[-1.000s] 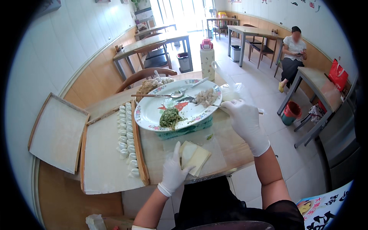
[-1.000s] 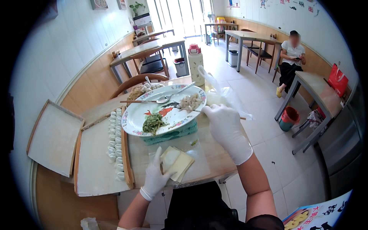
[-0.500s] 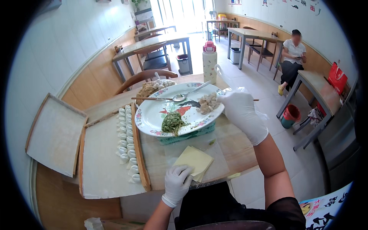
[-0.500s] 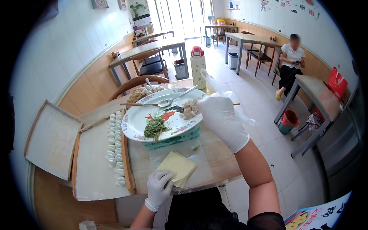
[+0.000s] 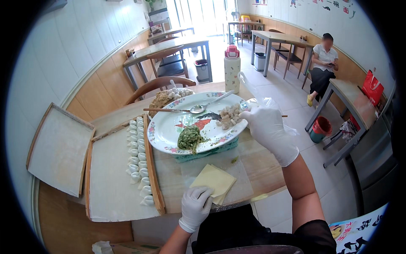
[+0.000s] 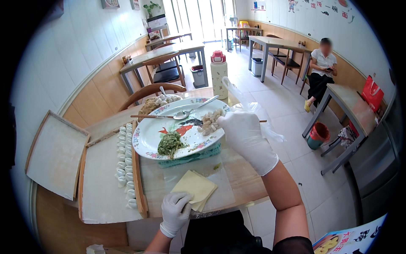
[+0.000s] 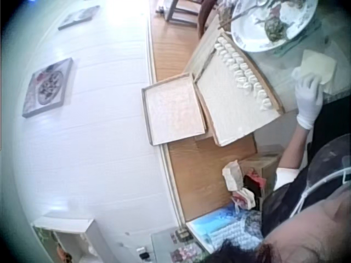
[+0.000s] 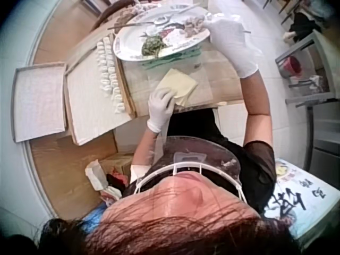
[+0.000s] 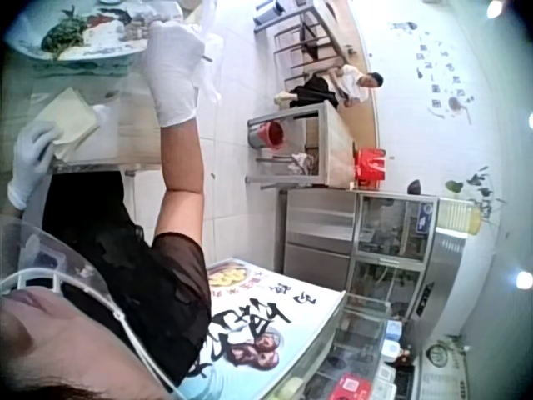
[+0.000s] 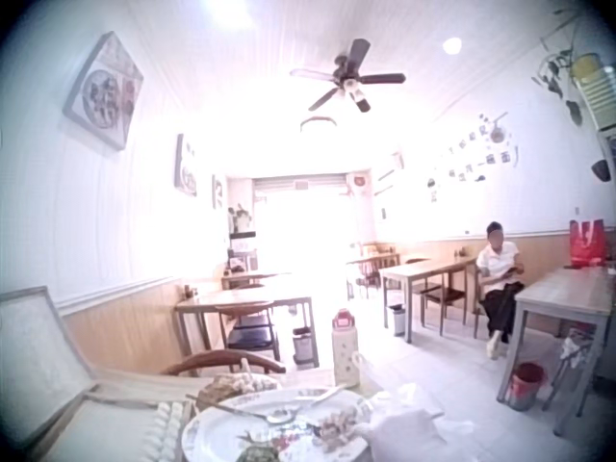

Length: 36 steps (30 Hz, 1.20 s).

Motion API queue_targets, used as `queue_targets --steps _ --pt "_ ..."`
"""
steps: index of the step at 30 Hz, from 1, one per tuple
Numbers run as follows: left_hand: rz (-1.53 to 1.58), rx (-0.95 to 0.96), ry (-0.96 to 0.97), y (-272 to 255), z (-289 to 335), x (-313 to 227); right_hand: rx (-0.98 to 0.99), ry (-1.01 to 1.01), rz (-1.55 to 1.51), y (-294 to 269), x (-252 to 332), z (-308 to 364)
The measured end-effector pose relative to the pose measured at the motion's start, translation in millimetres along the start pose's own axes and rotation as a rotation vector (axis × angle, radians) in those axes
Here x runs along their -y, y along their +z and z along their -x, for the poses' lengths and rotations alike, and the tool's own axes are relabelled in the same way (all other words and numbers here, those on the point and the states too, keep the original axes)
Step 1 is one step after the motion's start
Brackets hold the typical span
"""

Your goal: The person makes dumplings by scooping filling onto wrappers using a wooden stick, folding the dough wrappers around the filling by hand, and placing the assembled dumplings onto a wooden tray.

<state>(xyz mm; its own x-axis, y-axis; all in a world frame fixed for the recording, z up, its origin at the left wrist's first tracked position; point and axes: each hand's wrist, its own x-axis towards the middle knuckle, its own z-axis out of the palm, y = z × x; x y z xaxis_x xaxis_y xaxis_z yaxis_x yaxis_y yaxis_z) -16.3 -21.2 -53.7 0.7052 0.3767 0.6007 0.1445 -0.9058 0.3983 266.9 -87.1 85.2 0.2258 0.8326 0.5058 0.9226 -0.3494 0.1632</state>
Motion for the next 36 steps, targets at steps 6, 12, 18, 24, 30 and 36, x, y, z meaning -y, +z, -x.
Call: queue_targets --steps 6,12,18,24,30,36 --pt "-0.015 -0.006 0.018 -0.1 0.7 0.5 0.096 -0.083 -0.03 -2.5 12.4 2.0" --pt "-0.009 -0.019 0.026 0.2 0.4 0.7 0.02 -0.043 -0.01 -13.4 10.3 4.3" --pt "-0.001 -0.03 0.037 0.5 -0.2 0.8 0.026 -0.116 -0.014 -2.4 25.9 10.3" --pt "0.023 -0.031 0.027 2.3 1.0 1.6 -0.015 -0.15 -0.095 -10.8 45.5 13.2" --pt "0.013 -0.027 0.022 0.7 2.7 2.1 0.016 -0.181 -0.236 -19.1 24.3 1.0" --pt "0.01 -0.021 0.041 2.1 0.8 2.8 -0.152 -0.422 -0.244 15.6 30.7 -41.9"
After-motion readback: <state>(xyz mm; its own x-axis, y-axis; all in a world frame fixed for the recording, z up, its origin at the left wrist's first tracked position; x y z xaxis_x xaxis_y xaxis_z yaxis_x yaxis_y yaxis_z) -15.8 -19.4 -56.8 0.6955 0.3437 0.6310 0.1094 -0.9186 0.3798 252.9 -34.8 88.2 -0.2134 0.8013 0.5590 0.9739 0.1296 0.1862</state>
